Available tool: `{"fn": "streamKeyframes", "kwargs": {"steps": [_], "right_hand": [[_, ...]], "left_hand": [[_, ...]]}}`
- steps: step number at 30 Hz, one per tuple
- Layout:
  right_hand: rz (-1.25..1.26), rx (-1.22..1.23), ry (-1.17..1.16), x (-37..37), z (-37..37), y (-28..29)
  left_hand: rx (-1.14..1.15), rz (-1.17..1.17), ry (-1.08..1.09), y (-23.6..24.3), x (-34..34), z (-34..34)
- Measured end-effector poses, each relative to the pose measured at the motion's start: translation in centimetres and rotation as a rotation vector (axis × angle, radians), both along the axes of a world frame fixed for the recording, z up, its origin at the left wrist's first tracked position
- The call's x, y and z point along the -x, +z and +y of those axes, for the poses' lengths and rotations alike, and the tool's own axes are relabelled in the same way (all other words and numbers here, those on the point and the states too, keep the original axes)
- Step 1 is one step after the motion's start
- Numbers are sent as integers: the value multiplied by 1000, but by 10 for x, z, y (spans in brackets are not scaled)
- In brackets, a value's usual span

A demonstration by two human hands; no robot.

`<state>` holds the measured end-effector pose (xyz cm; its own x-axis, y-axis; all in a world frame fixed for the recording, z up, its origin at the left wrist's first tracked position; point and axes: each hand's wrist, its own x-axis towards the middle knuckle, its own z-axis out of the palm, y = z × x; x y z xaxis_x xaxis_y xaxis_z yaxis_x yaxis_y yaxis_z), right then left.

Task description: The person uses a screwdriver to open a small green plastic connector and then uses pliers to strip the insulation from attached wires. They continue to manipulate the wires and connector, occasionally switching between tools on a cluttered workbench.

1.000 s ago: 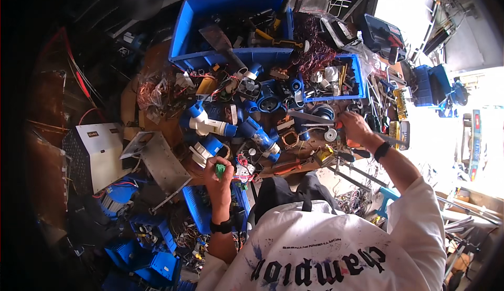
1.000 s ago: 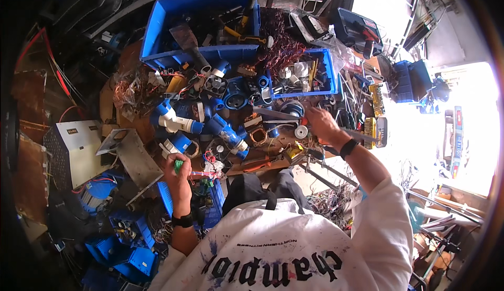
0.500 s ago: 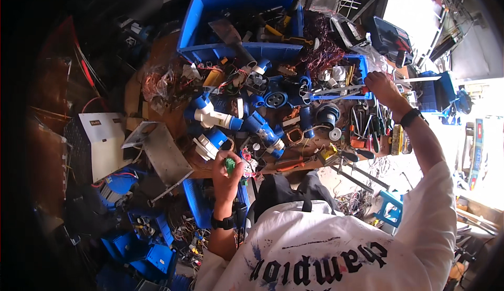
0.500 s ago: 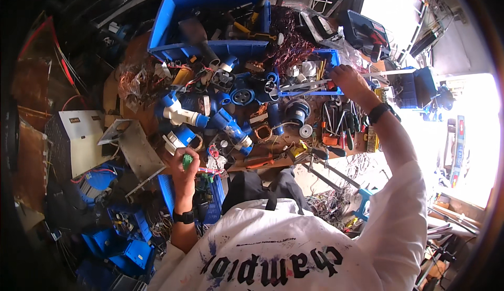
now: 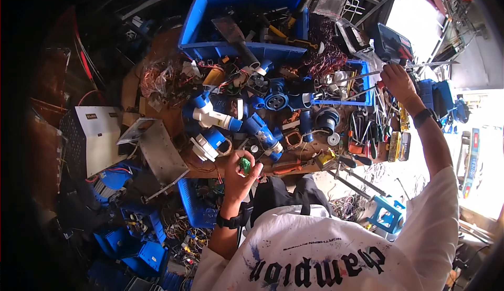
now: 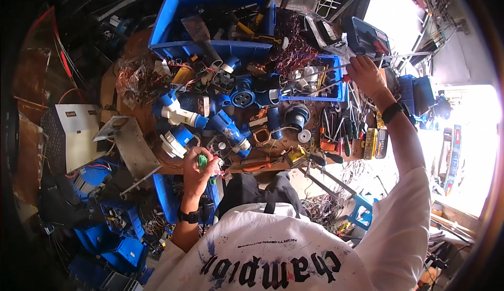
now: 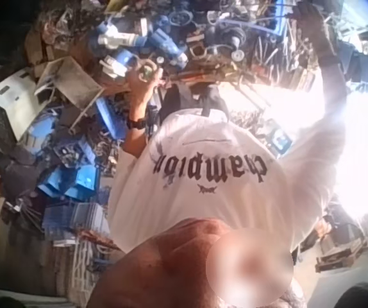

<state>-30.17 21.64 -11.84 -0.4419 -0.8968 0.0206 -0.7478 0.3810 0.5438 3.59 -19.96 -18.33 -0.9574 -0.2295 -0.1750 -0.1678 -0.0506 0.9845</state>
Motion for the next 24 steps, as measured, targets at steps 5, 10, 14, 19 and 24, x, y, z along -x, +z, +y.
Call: {"fn": "streamKeyframes", "kwargs": {"steps": [5, 10, 14, 19, 24], "right_hand": [[-114, 54, -93, 15, -8, -16], [-321, 194, -252, 35, -18, -54], [-361, 233, -277, 47, -29, -88], [-380, 255, -295, 52, -33, -121], [-409, 415, -397, 39, -43, -132]], "left_hand": [[-63, -53, 25, -1, -3, 0], [30, -1, 31, -8, -2, -1], [60, 10, 46, 2, -1, 0], [-79, -136, 14, 6, -10, 1], [11, -112, 33, 15, -11, 12]]}}
